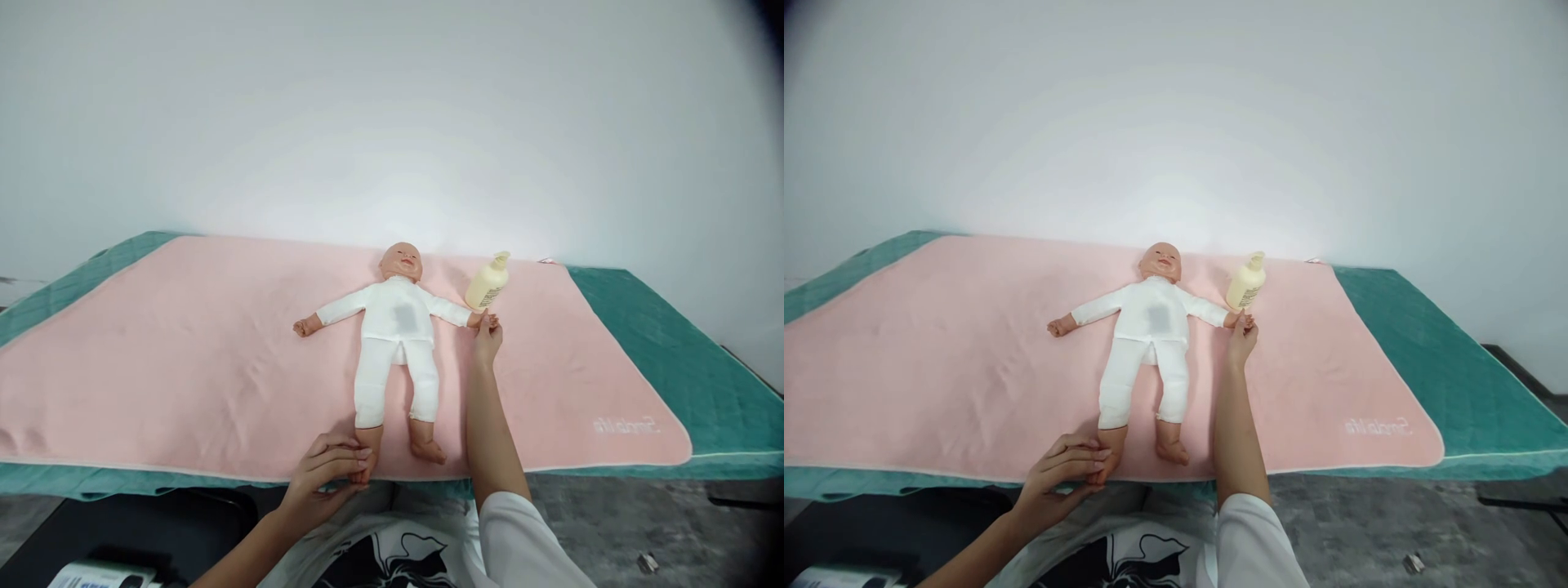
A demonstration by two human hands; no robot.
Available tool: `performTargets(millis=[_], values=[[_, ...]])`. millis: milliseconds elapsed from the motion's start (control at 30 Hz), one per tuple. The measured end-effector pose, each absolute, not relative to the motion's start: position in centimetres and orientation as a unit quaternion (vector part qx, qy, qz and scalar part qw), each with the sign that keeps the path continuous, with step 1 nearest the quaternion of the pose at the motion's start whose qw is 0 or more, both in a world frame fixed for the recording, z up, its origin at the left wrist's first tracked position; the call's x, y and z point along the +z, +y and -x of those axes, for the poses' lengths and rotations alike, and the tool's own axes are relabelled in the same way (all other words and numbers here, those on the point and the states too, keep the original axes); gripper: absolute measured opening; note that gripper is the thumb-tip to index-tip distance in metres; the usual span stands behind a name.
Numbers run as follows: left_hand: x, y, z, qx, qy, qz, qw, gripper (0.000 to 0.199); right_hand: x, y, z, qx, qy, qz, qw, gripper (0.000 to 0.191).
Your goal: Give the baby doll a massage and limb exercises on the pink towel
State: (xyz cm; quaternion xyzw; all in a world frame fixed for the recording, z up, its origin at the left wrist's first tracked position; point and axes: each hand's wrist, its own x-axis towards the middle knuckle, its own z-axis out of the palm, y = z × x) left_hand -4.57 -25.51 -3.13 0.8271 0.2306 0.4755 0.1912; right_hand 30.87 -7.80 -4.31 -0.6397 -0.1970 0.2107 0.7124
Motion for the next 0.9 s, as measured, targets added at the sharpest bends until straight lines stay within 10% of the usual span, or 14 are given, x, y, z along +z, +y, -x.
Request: performTargets(millis=[900], values=[[3.3,-23.3,3.9,0.508,0.259,-0.813,0.118,0.018,-2.2,-10.1,-24.2,0.125,-0.432,0.486,0.750,0.043]])
